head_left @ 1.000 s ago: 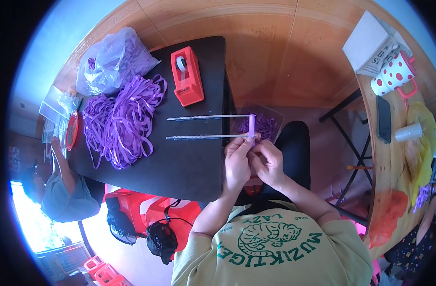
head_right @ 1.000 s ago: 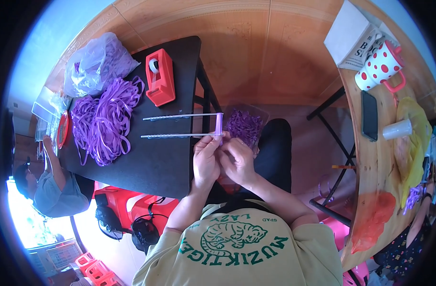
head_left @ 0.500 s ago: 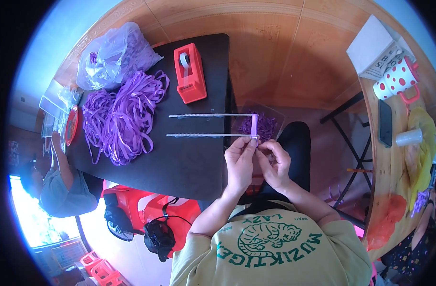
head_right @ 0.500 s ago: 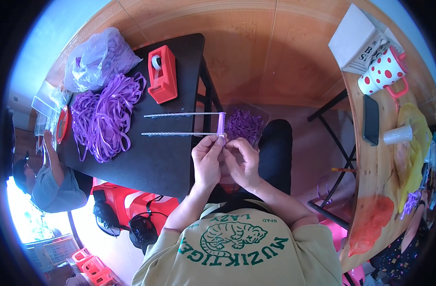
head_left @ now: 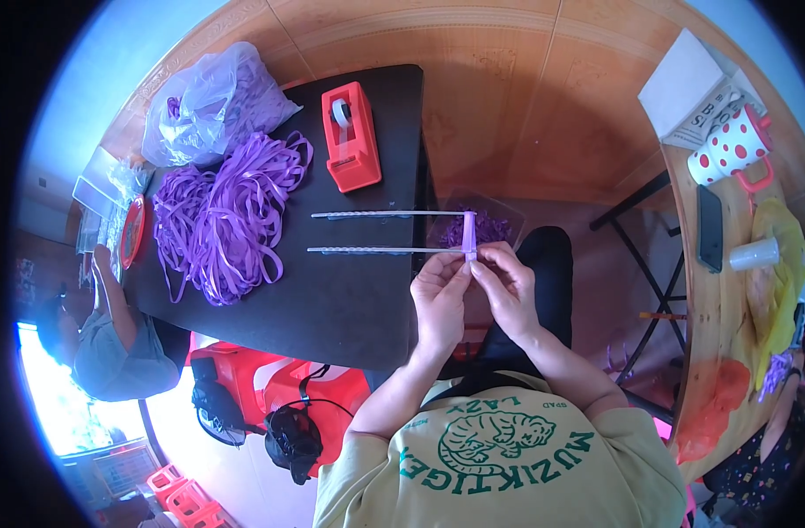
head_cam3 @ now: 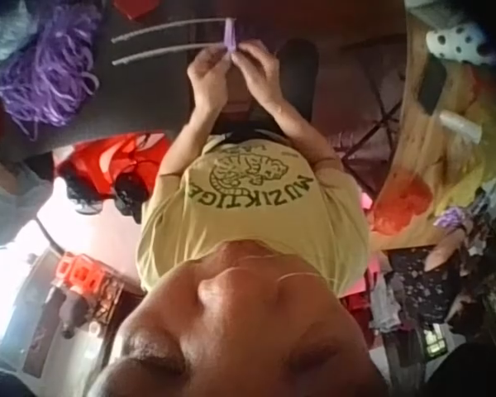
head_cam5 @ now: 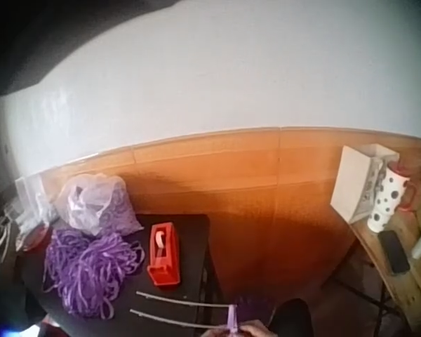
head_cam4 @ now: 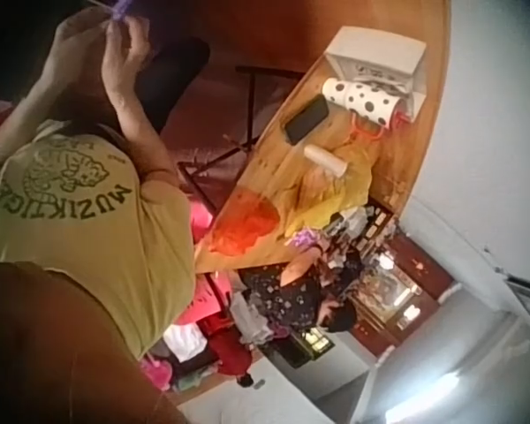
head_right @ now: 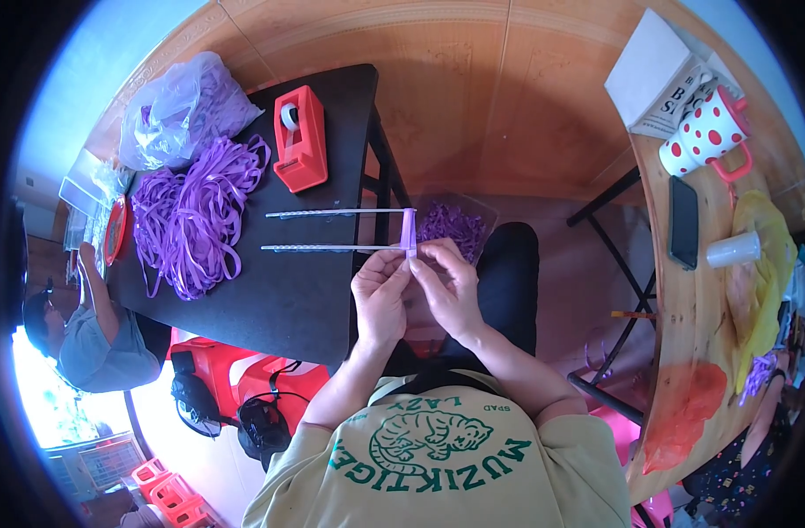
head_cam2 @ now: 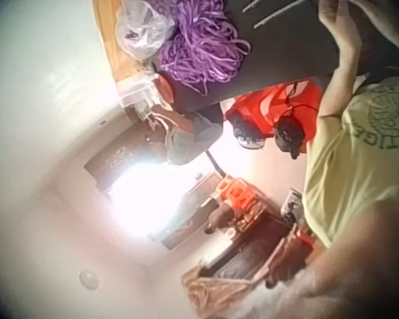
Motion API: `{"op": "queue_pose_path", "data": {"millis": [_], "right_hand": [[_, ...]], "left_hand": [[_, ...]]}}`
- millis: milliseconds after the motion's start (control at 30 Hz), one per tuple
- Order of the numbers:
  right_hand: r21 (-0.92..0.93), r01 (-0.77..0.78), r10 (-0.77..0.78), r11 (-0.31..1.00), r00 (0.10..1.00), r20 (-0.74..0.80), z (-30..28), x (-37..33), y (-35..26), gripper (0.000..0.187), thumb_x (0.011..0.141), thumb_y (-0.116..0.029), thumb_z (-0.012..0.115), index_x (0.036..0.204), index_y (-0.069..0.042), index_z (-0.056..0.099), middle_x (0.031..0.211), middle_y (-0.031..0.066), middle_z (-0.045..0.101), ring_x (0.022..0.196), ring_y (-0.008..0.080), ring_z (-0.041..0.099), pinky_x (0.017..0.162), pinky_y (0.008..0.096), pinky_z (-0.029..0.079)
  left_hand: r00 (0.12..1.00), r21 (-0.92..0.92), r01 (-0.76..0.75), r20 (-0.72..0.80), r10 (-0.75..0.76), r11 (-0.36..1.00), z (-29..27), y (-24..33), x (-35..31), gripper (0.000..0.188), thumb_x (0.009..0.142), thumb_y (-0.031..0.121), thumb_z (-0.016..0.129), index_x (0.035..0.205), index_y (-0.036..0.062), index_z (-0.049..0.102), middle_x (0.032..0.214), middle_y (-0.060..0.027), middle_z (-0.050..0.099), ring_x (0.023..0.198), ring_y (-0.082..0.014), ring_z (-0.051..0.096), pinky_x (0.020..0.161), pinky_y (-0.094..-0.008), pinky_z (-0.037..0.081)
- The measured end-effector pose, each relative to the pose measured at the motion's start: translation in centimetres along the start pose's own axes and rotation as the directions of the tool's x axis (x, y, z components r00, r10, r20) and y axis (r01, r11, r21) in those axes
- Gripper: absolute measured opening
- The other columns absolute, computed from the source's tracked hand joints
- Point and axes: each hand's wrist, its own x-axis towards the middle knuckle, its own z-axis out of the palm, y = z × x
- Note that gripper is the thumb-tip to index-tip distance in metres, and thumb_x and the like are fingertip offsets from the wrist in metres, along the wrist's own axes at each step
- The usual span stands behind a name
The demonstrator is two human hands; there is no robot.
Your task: Wrapping purple ribbon strips around two parallel metal rods at a manual workstation.
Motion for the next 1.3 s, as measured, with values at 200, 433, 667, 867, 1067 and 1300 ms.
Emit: {"op": "queue_pose_path", "data": {"millis": [200,433,667,867,1067,1300], "right_hand": [[0.268,-0.228,0.218,0.936,0.974,0.067,0.6,0.2,-0.3,0.010,0.088,0.003,0.056,0.092,0.007,0.064,0.096,0.0061,0.058,0.086,0.0096,0.056,0.076,0.0214,0.044],[0.341,-0.238,0.238,0.909,0.970,0.044,1.1,0.0,0.4,0.010,0.088,0.004,0.054,0.092,0.006,0.064,0.093,0.0052,0.059,0.086,0.0094,0.056,0.078,0.0220,0.043],[0.232,-0.222,0.223,0.947,0.975,0.024,1.7,-0.5,-0.5,0.010,0.090,0.002,0.052,0.089,0.005,0.061,0.101,0.0063,0.057,0.086,0.0098,0.056,0.077,0.0215,0.044],[0.187,-0.216,0.216,0.958,0.976,0.017,1.7,-1.3,-0.4,0.012,0.092,0.002,0.050,0.089,0.005,0.061,0.106,0.0066,0.055,0.093,0.0107,0.054,0.081,0.0227,0.043],[0.152,-0.184,0.184,0.971,0.983,0.014,1.6,-1.7,-0.3,0.012,0.092,0.000,0.051,0.089,0.003,0.062,0.113,0.0073,0.051,0.096,0.0111,0.054,0.083,0.0231,0.042],[0.137,-0.168,0.168,0.976,0.986,0.009,1.7,-1.6,-1.0,0.012,0.093,0.000,0.051,0.089,0.003,0.062,0.114,0.0070,0.050,0.098,0.0112,0.053,0.084,0.0227,0.041]], "left_hand": [[1.000,-0.031,-0.019,-0.018,0.019,0.999,0.3,0.3,-0.3,0.021,0.090,-0.006,0.052,0.111,-0.0046,0.056,0.090,-0.0093,0.065,0.080,-0.0101,0.062,0.075,-0.0214,0.049],[0.996,0.174,-0.071,-0.037,0.078,0.982,0.0,0.6,-1.1,0.021,0.093,0.000,0.051,0.113,-0.0044,0.056,0.094,-0.0080,0.064,0.083,-0.0084,0.059,0.075,-0.0193,0.046],[0.971,0.509,-0.227,0.059,0.230,0.830,0.2,1.1,-1.0,0.022,0.092,0.010,0.054,0.110,-0.0035,0.057,0.096,-0.0125,0.061,0.085,-0.0161,0.058,0.077,-0.0265,0.046],[0.991,0.433,-0.092,-0.052,0.127,0.897,0.5,1.5,-1.0,0.019,0.090,0.005,0.053,0.104,-0.0056,0.060,0.093,-0.0102,0.060,0.081,-0.0135,0.057,0.073,-0.0254,0.045],[0.995,0.169,0.086,-0.062,-0.077,0.982,0.5,1.8,-0.5,0.015,0.090,0.003,0.054,0.102,-0.0043,0.061,0.084,-0.0059,0.062,0.074,-0.0095,0.059,0.066,-0.0206,0.046],[0.985,-0.069,0.154,-0.072,-0.159,0.986,1.0,2.4,-0.7,0.011,0.089,0.003,0.056,0.093,-0.0028,0.064,0.084,-0.0043,0.062,0.076,-0.0085,0.055,0.069,-0.0208,0.043]]}}
